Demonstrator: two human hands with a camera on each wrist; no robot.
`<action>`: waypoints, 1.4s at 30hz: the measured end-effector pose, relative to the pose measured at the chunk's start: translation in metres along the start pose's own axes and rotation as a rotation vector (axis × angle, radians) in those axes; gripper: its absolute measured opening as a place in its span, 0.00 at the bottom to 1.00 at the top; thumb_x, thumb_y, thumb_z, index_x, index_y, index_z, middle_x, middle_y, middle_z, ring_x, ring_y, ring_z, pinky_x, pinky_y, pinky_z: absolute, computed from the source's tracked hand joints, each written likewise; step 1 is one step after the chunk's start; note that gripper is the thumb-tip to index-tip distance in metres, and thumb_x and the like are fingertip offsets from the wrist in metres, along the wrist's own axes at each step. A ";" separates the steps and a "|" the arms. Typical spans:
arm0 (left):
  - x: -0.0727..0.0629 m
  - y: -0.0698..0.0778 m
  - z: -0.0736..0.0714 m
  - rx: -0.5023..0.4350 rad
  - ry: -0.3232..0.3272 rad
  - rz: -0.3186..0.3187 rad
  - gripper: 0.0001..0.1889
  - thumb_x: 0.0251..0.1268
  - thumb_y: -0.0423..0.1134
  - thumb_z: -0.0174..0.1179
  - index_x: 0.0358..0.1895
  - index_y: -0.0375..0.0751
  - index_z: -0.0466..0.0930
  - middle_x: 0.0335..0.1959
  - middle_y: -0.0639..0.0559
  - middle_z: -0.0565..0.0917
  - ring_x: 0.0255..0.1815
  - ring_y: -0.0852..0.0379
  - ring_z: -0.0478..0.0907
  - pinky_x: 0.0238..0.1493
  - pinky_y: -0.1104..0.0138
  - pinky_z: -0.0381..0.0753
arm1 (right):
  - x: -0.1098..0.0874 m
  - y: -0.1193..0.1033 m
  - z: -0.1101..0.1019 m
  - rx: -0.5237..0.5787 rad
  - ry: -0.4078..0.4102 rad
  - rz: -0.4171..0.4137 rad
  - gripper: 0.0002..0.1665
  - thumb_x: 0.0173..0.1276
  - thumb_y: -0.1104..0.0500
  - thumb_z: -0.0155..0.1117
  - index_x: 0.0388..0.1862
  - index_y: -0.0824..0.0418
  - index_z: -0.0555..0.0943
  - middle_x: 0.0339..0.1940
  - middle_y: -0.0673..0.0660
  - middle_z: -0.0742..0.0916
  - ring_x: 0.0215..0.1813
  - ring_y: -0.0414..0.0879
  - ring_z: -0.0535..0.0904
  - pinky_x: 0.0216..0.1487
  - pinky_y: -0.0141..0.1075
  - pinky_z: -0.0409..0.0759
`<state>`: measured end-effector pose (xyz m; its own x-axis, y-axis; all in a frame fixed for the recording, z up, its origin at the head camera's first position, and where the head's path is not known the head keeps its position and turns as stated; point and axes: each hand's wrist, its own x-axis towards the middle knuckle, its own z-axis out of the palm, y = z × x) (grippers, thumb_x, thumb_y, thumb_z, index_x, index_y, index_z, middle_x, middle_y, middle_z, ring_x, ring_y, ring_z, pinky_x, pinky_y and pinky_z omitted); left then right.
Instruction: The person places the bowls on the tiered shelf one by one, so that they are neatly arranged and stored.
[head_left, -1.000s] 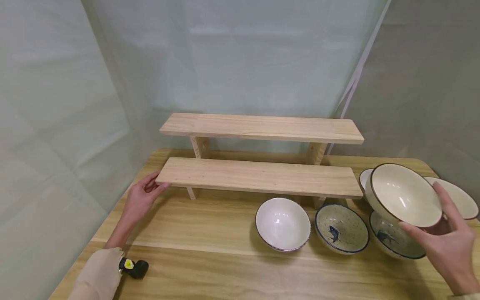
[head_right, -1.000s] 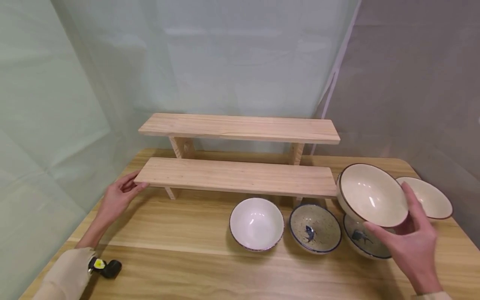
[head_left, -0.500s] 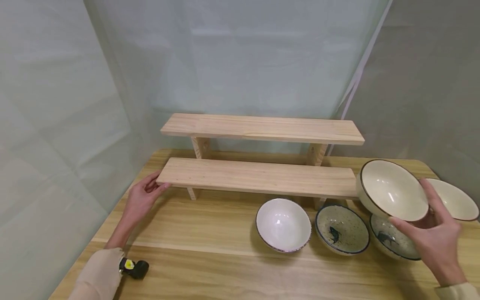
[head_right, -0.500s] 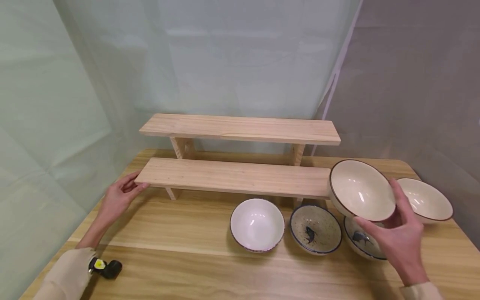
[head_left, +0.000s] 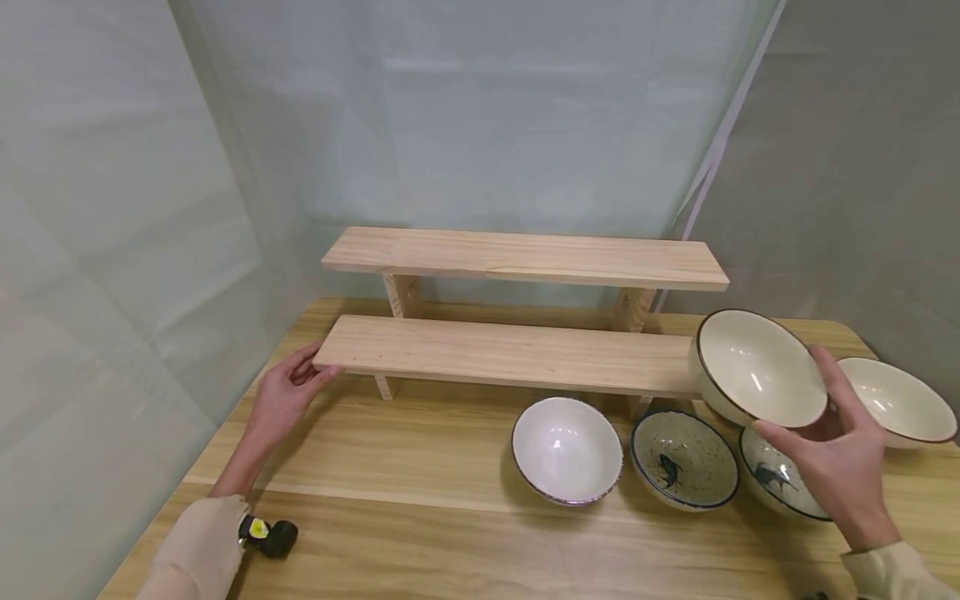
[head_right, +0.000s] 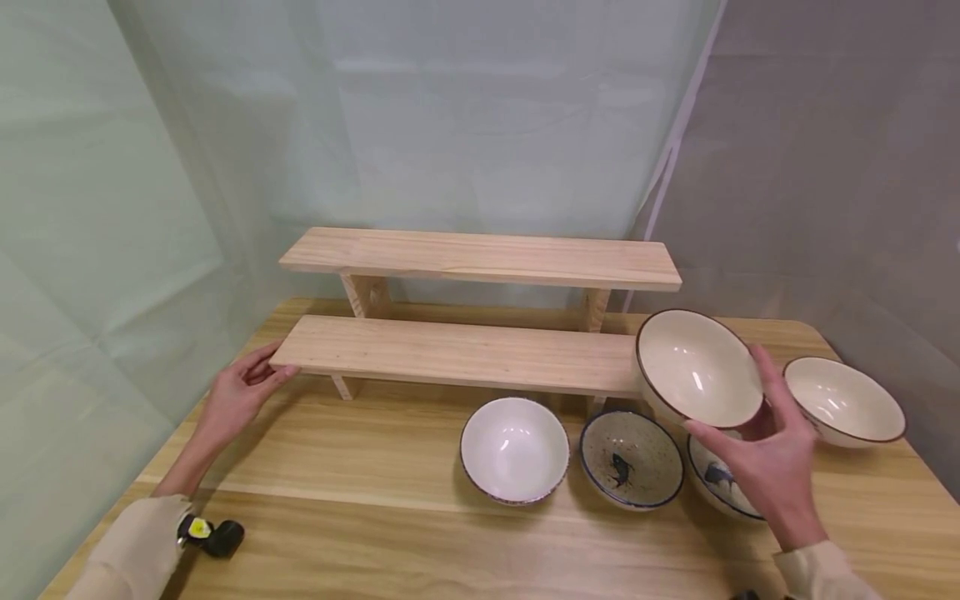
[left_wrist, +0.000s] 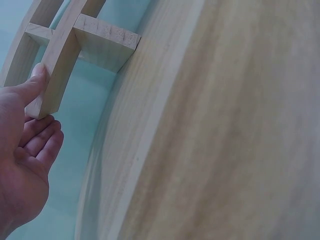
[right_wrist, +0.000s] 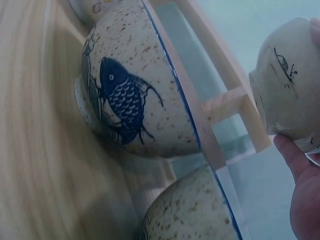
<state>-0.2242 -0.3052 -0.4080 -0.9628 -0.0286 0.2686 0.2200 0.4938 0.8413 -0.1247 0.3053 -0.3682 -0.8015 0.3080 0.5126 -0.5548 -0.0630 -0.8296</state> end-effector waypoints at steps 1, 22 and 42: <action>0.000 0.000 0.000 -0.002 0.001 -0.001 0.36 0.77 0.43 0.63 0.76 0.22 0.60 0.69 0.24 0.71 0.67 0.30 0.72 0.49 0.85 0.74 | 0.001 0.000 0.001 -0.002 -0.002 0.003 0.62 0.39 0.99 0.53 0.78 0.69 0.68 0.77 0.61 0.69 0.54 0.42 0.82 0.42 0.29 0.84; 0.002 -0.004 0.003 0.021 0.010 0.008 0.36 0.78 0.44 0.62 0.76 0.23 0.62 0.67 0.25 0.74 0.64 0.33 0.74 0.48 0.84 0.76 | 0.013 0.004 0.036 -0.092 -0.052 -0.025 0.60 0.45 0.95 0.57 0.80 0.67 0.64 0.74 0.61 0.71 0.63 0.45 0.75 0.51 0.26 0.82; 0.002 -0.003 0.002 0.013 0.012 -0.001 0.36 0.77 0.43 0.63 0.76 0.23 0.62 0.67 0.26 0.74 0.61 0.50 0.78 0.47 0.83 0.77 | 0.026 0.009 0.061 -0.117 -0.138 -0.048 0.58 0.49 0.90 0.65 0.80 0.66 0.64 0.77 0.60 0.68 0.61 0.45 0.76 0.52 0.25 0.81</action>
<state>-0.2276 -0.3051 -0.4111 -0.9612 -0.0396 0.2731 0.2165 0.5053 0.8354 -0.1639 0.2547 -0.3489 -0.8020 0.1740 0.5714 -0.5703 0.0616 -0.8192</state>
